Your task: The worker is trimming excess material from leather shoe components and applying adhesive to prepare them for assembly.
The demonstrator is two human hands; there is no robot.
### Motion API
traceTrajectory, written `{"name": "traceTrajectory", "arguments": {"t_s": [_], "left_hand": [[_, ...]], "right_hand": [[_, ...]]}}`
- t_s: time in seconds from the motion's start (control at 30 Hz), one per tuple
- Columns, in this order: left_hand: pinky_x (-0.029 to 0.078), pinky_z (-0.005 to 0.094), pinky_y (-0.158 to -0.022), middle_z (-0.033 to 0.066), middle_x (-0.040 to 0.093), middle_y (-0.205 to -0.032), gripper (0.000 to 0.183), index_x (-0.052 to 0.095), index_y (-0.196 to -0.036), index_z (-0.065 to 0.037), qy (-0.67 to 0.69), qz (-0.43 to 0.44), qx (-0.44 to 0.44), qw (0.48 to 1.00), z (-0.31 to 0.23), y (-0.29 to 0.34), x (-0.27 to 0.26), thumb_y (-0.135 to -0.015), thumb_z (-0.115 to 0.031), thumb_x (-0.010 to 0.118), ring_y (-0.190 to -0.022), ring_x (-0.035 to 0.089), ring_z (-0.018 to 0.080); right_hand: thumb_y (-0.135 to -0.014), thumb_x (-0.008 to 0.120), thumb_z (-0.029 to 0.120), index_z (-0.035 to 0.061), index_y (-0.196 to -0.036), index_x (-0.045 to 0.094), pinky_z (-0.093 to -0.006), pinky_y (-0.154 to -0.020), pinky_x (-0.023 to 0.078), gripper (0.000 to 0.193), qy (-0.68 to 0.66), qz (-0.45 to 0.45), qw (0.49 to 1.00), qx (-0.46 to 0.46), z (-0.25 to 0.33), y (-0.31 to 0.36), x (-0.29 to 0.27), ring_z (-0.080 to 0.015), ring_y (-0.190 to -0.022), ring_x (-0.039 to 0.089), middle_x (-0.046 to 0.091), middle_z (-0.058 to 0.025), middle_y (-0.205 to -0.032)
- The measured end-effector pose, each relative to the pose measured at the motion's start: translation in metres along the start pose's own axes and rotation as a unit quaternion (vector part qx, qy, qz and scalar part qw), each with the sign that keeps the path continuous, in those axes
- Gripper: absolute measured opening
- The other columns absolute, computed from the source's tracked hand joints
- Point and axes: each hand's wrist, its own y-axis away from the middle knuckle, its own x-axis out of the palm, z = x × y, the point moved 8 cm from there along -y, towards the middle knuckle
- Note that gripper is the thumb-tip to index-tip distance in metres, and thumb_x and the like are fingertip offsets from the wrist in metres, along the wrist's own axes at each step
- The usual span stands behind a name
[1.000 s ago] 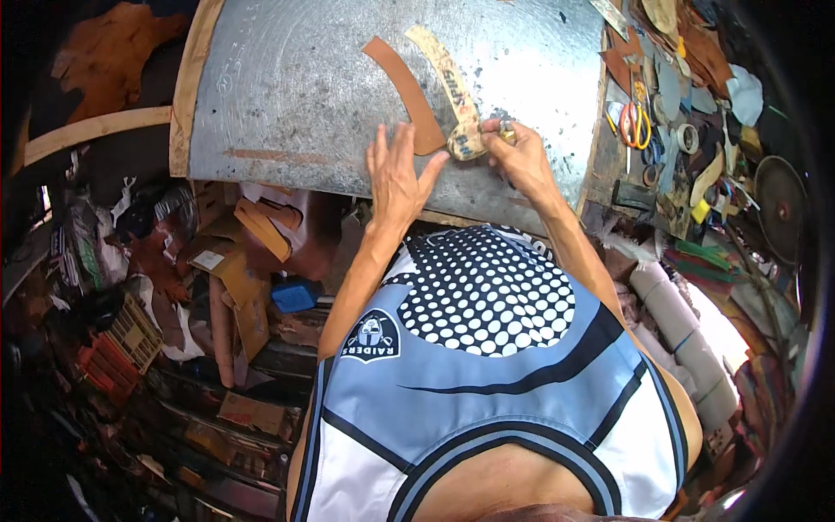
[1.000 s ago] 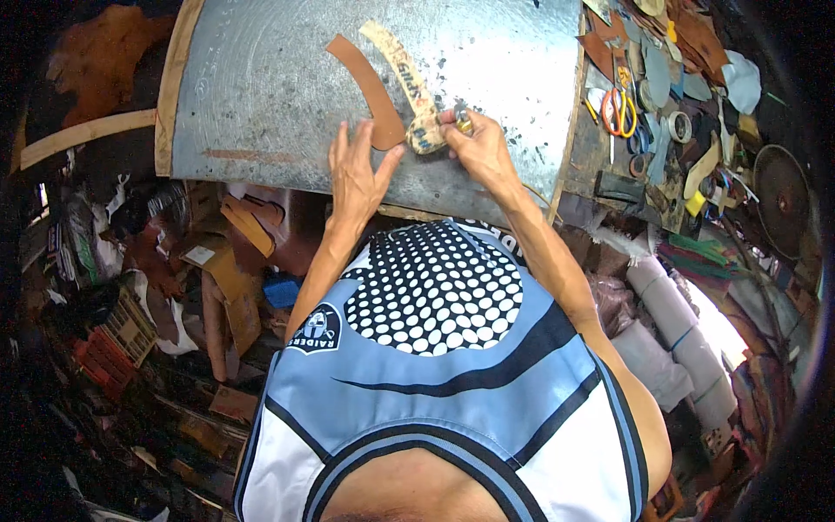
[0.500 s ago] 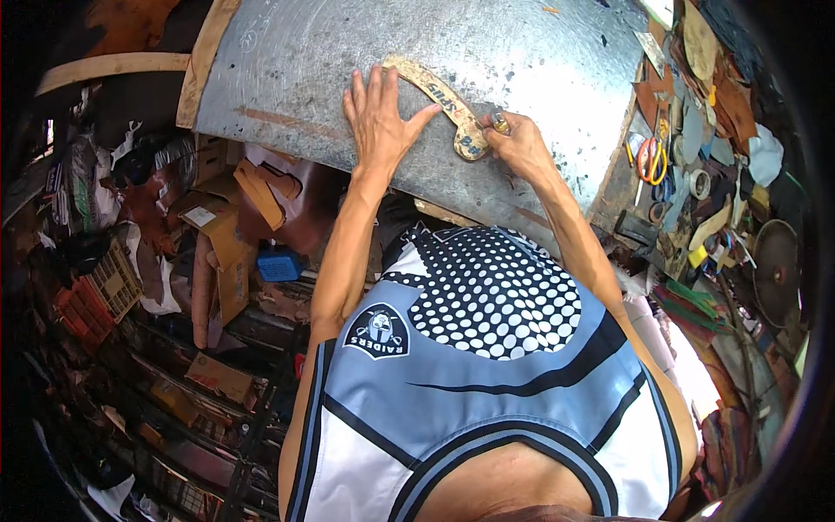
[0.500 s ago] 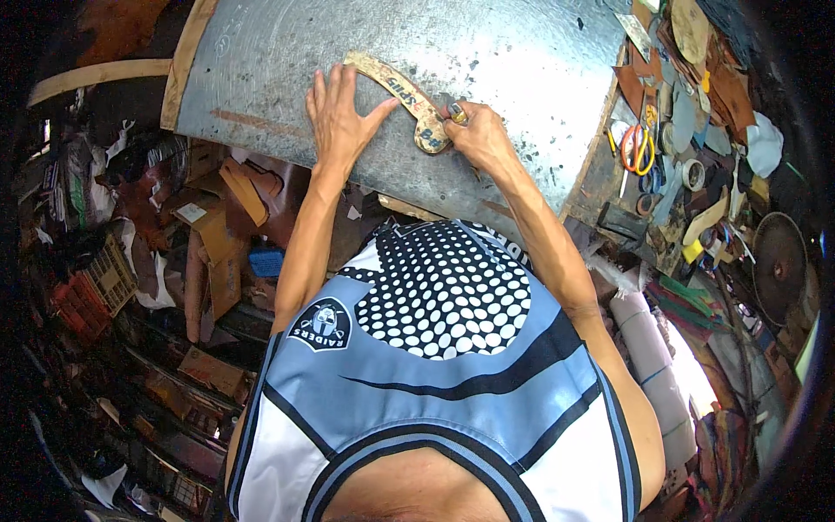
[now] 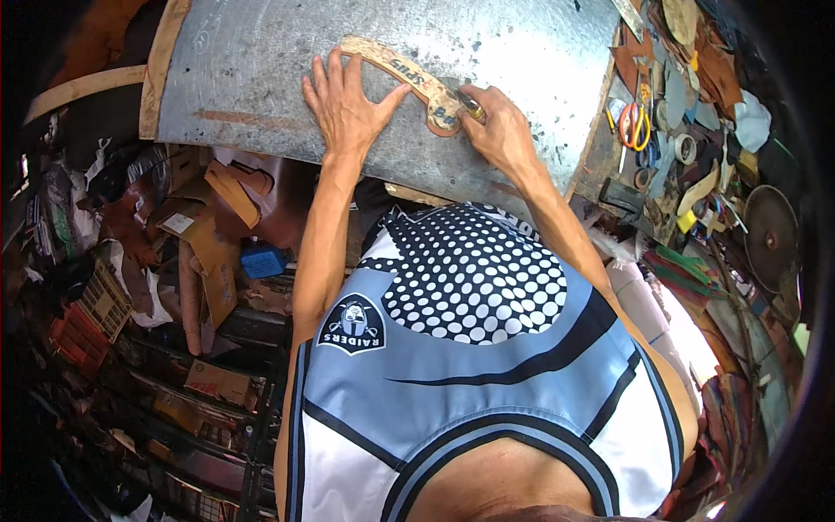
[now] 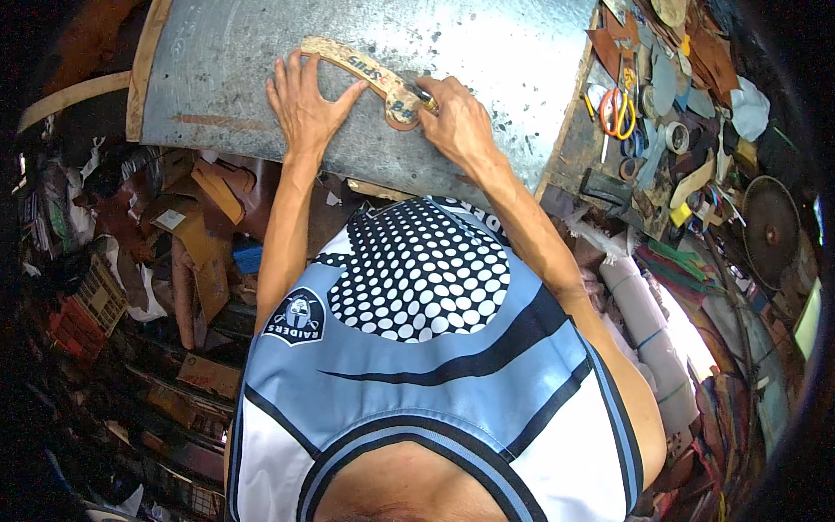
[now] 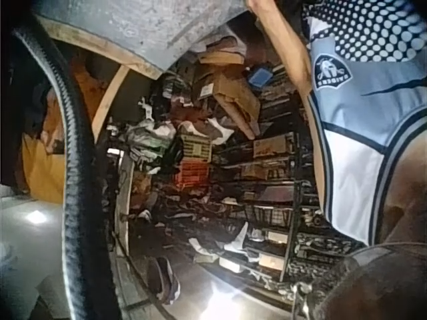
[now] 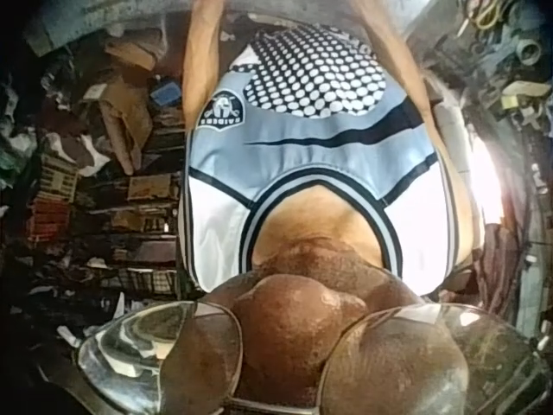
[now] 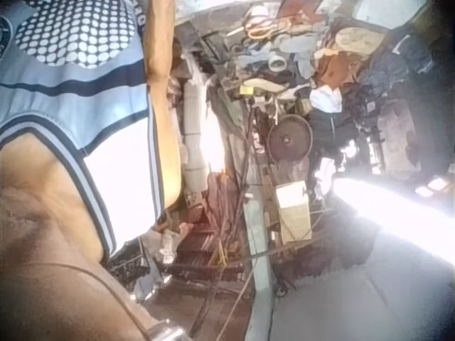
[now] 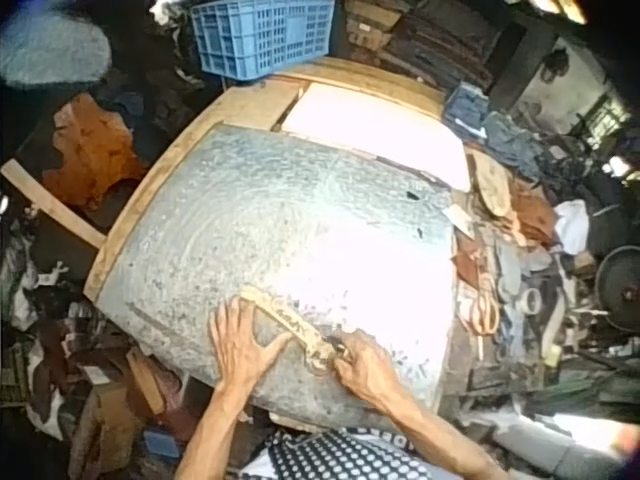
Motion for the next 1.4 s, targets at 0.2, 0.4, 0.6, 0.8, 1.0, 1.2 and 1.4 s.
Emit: {"name": "traceTrajectory", "arguments": {"t_s": [0.2,0.4,0.6,0.8,1.0,1.2,1.4], "left_hand": [[0.019,0.0627,-0.112,0.0206,0.042,-0.145,0.085,0.06,-0.122,-0.001,0.004,-0.01,-0.002,1.0,0.003,-0.01,0.005,-0.069,-0.065,0.076,-0.139,0.03,0.044],[0.019,0.0628,-0.112,0.0185,0.044,-0.144,0.086,0.059,-0.123,-0.001,0.004,-0.017,0.033,0.999,-0.004,-0.006,0.005,-0.069,-0.065,0.076,-0.138,0.03,0.0453],[0.019,0.0617,-0.113,0.0173,0.045,-0.145,0.081,0.061,-0.126,-0.007,0.005,-0.016,0.051,0.999,0.002,-0.013,0.0,-0.072,-0.066,0.073,-0.139,0.03,0.0444],[0.017,0.0607,-0.115,0.0132,0.041,-0.151,0.075,0.061,-0.132,-0.018,0.0,0.036,0.093,0.995,0.006,-0.014,0.015,-0.076,-0.066,0.069,-0.142,0.029,0.0403],[0.016,0.0623,-0.114,0.0156,0.041,-0.149,0.074,0.063,-0.129,-0.016,0.025,0.007,0.097,0.995,0.006,-0.012,0.013,-0.073,-0.064,0.073,-0.14,0.029,0.044],[0.014,0.0593,-0.117,0.0139,0.038,-0.153,0.076,0.059,-0.134,-0.019,0.014,0.027,0.088,0.996,0.008,-0.012,0.017,-0.076,-0.066,0.069,-0.144,0.026,0.0405],[0.015,0.0598,-0.116,0.0169,0.039,-0.151,0.08,0.058,-0.135,-0.015,0.01,0.022,0.094,0.995,0.006,-0.013,0.015,-0.075,-0.067,0.069,-0.143,0.026,0.0419]], "right_hand": [[-0.084,0.071,0.03,0.0053,-0.124,0.061,-0.045,-0.069,0.055,0.048,0.025,0.005,1.0,0.007,-0.003,0.017,0.008,-0.035,-0.08,0.067,0.062,-0.0175,-0.099],[-0.084,0.072,0.031,0.0058,-0.127,0.059,-0.0429,-0.067,0.054,0.051,0.054,0.008,0.998,0.018,-0.001,0.025,0.008,-0.0316,-0.077,0.066,0.059,-0.0145,-0.098],[-0.085,0.073,0.03,0.0064,-0.127,0.06,-0.0406,-0.066,0.054,0.05,0.063,0.003,0.998,0.014,0.002,0.029,0.008,-0.0275,-0.077,0.064,0.058,-0.0128,-0.098],[-0.085,0.073,0.028,0.0063,-0.125,0.059,-0.0416,-0.063,0.054,0.048,0.064,0.004,0.998,0.001,0.002,0.03,0.01,-0.0296,-0.074,0.065,0.057,-0.014,-0.098],[-0.085,0.073,0.029,0.0068,-0.126,0.061,-0.0392,-0.063,0.054,0.049,0.072,0.001,0.997,0.002,0.0,0.033,0.013,-0.0255,-0.074,0.063,0.058,-0.0119,-0.099],[-0.085,0.074,0.029,0.0091,-0.127,0.061,-0.0393,-0.063,0.054,0.049,0.074,-0.004,0.997,-0.003,0.004,0.033,0.012,-0.0249,-0.074,0.063,0.057,-0.0112,-0.098],[-0.084,0.074,0.03,0.0109,-0.128,0.061,-0.0392,-0.063,0.054,0.049,0.073,0.005,0.997,0.013,0.004,0.03,0.012,-0.0248,-0.075,0.063,0.057,-0.0101,-0.097]]}}
